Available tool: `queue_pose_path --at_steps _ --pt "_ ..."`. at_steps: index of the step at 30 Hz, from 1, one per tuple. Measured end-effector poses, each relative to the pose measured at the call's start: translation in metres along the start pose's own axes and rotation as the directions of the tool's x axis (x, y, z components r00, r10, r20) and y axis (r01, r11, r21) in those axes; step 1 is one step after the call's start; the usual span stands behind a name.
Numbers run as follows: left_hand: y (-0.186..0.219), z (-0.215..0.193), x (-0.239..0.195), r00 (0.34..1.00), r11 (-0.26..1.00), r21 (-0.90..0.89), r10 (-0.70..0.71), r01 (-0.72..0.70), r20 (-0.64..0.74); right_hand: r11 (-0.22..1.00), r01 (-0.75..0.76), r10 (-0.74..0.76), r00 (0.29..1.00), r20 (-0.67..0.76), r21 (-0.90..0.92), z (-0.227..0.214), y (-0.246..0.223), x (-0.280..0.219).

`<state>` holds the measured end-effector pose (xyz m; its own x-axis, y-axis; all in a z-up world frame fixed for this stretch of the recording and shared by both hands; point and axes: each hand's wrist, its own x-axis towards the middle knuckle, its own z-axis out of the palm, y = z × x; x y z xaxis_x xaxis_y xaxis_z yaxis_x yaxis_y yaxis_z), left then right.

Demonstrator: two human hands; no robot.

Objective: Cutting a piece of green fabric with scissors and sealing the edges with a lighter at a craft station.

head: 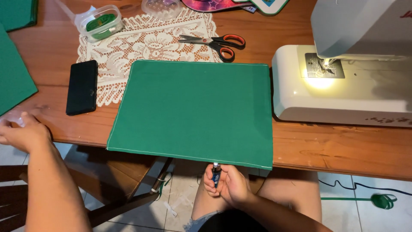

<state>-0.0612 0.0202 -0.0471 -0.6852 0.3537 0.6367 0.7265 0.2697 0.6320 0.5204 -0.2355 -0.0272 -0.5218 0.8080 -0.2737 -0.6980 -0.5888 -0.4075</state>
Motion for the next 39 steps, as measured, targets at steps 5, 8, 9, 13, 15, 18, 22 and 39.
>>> queue_pose_path --at_steps 5,8,9,13,15,18,22,39 --pt "-0.005 0.009 0.001 0.998 0.996 -0.08 -0.049 0.045 -0.048 1.0 -0.003 0.003 0.999 -0.047 0.0 -0.003 -0.002 -0.005" --pt "0.002 0.003 -0.004 0.998 0.999 -0.04 -0.037 0.035 -0.05 1.0 0.009 -0.009 0.998 -0.058 0.0 -0.003 -0.003 -0.008" --pt "0.003 0.003 -0.004 0.998 0.999 -0.041 -0.037 0.035 -0.05 1.0 0.01 -0.01 0.998 -0.059 0.0 -0.004 -0.004 -0.01" --pt "-0.002 0.007 0.0 0.999 0.991 -0.131 -0.043 0.039 -0.03 0.999 0.032 -0.033 0.998 -0.049 -0.017 -0.006 -0.005 -0.014" --pt "-0.002 0.007 0.0 0.999 0.992 -0.122 -0.019 0.014 -0.044 0.999 0.04 -0.041 0.998 -0.052 -0.026 -0.006 -0.006 -0.016" --pt "0.007 -0.001 -0.003 1.0 0.992 -0.123 -0.022 0.023 0.01 0.999 0.036 -0.038 0.997 -0.071 -0.024 -0.006 -0.008 -0.019" --pt "0.01 -0.001 -0.006 0.986 0.986 -0.027 -0.163 0.164 0.026 0.999 0.038 -0.04 0.995 -0.087 -0.024 -0.01 -0.01 -0.023" --pt "0.0 0.0 0.001 0.961 0.973 0.059 -0.228 0.221 0.154 0.995 0.104 -0.104 0.991 -0.079 -0.001 -0.024 -0.013 -0.038"
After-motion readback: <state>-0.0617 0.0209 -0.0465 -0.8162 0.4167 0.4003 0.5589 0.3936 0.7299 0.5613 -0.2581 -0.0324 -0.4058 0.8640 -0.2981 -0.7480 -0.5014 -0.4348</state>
